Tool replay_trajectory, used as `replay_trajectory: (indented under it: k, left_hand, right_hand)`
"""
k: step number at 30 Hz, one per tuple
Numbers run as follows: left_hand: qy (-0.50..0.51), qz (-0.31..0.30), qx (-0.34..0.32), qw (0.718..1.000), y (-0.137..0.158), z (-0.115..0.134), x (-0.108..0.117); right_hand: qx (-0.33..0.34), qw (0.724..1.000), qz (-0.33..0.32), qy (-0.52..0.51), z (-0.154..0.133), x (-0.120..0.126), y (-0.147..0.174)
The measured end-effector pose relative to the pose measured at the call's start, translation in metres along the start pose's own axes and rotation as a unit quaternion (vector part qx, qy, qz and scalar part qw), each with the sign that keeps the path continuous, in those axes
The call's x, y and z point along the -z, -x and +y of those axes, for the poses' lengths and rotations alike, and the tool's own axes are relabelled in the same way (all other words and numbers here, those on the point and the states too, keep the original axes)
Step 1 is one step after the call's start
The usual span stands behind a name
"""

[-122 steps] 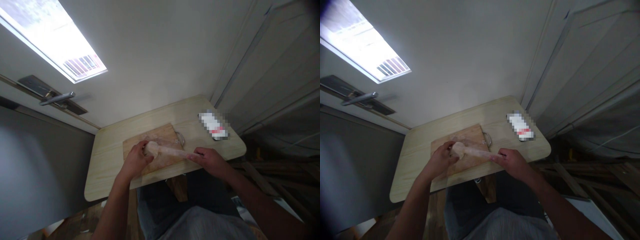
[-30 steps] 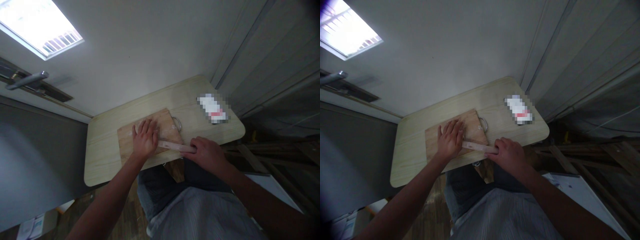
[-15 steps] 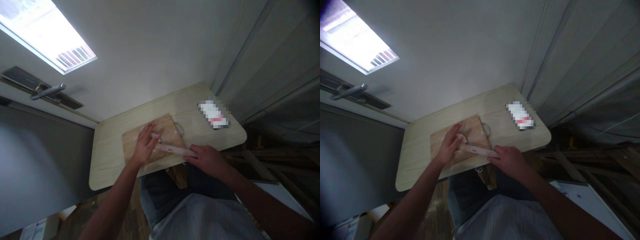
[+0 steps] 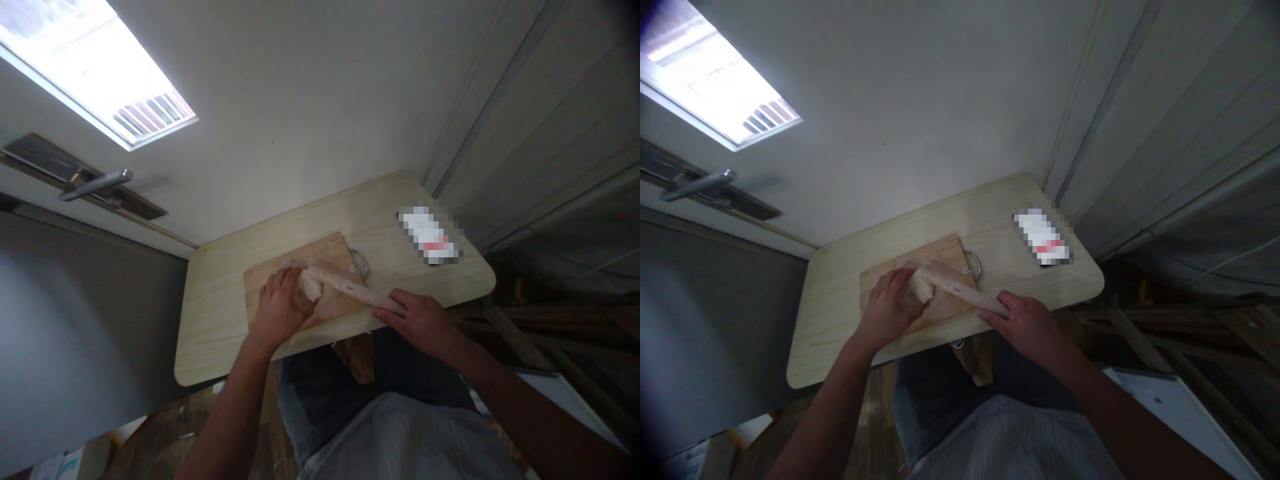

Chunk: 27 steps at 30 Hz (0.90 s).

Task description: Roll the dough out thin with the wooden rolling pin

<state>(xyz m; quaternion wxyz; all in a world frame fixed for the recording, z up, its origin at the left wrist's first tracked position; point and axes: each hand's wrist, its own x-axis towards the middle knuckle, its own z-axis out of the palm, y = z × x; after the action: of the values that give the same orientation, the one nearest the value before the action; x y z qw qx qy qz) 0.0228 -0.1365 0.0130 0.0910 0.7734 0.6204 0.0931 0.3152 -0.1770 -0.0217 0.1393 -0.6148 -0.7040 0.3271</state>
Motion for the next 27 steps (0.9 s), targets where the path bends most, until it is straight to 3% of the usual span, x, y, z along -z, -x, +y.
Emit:
replay_trajectory:
  k: [3,8,10,14,16,20,27]
  left_hand:
    - [0.039,-0.054,-0.086,0.994,-0.006,-0.018,0.008]
    - [0.106,-0.084,-0.097,0.986,-0.005,-0.028,0.024]
    - [0.169,-0.053,-0.078,0.981,-0.006,-0.024,0.026]
    - [0.233,0.071,0.021,0.97,-0.025,-0.007,0.013]
    - [0.208,0.099,0.026,0.973,-0.037,0.002,0.001]
    - [0.076,0.052,-0.022,0.996,-0.051,0.016,-0.02]
    - [-0.02,0.001,-0.028,0.999,-0.046,0.018,-0.023]
  right_hand:
    - [0.014,1.0,-0.009,-0.003,-0.004,0.0,0.0]
    - [0.028,0.999,-0.019,0.008,-0.005,0.003,-0.001]
    - [0.033,0.999,-0.027,0.007,-0.007,0.004,-0.001]
    - [0.039,0.998,-0.034,0.022,-0.01,0.002,-0.001]
    - [0.034,0.998,-0.038,0.023,-0.01,0.001,-0.001]
    - [0.024,0.999,-0.034,0.028,-0.008,0.0,-0.002]
    - [0.025,0.996,-0.02,0.077,-0.006,-0.001,0.002]
